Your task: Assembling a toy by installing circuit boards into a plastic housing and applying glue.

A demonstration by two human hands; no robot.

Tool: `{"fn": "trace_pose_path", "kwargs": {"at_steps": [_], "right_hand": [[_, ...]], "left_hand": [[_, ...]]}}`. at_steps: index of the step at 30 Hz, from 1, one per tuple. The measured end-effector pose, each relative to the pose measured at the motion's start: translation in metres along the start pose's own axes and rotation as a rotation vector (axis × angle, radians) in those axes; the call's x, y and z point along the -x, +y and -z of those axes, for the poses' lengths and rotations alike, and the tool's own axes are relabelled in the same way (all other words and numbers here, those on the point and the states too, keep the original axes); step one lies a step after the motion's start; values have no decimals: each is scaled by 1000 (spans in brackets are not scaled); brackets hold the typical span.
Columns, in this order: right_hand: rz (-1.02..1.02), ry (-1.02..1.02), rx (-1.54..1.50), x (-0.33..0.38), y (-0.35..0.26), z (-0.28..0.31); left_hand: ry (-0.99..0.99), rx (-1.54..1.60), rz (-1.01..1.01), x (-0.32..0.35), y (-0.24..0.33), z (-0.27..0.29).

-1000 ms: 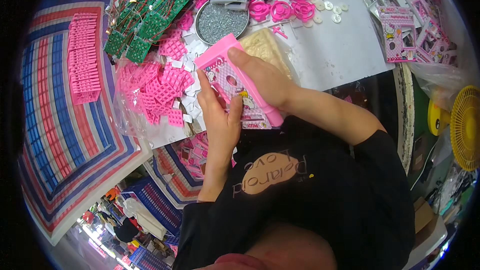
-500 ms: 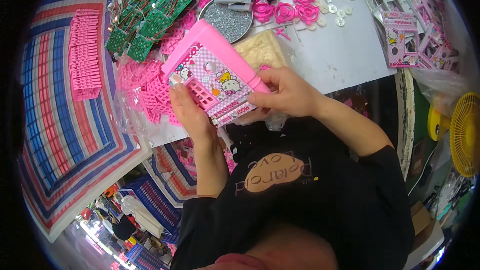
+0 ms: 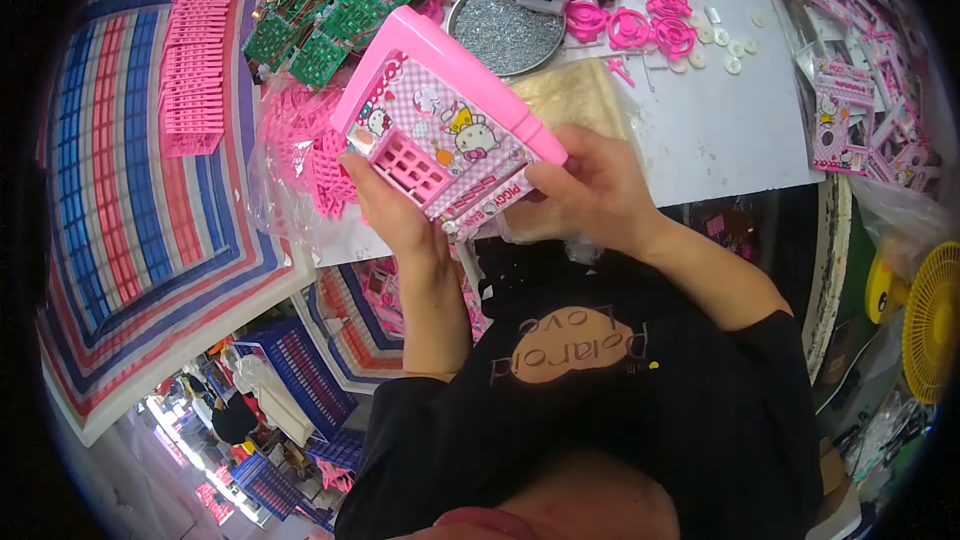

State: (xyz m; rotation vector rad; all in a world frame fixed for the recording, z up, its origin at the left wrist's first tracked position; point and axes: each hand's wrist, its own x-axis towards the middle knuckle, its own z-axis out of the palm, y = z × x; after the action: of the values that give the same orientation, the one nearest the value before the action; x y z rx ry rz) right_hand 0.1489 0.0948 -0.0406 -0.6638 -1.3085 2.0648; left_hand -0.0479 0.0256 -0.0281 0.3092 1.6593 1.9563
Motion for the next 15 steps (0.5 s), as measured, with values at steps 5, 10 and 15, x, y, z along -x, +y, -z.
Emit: {"fn": "trace_pose_path", "kwargs": {"at_steps": [5,10,15], "right_hand": [[129,-109,223,-7,-6,-4],[134,-221,280,-13,-14,-12],[397,-114,441,-12,-23,-22]], "left_hand": [[41,106,72,-2,0,0],[-4,167,139,-7,-9,1],[-55,225,216,-9,-21,6]]}}
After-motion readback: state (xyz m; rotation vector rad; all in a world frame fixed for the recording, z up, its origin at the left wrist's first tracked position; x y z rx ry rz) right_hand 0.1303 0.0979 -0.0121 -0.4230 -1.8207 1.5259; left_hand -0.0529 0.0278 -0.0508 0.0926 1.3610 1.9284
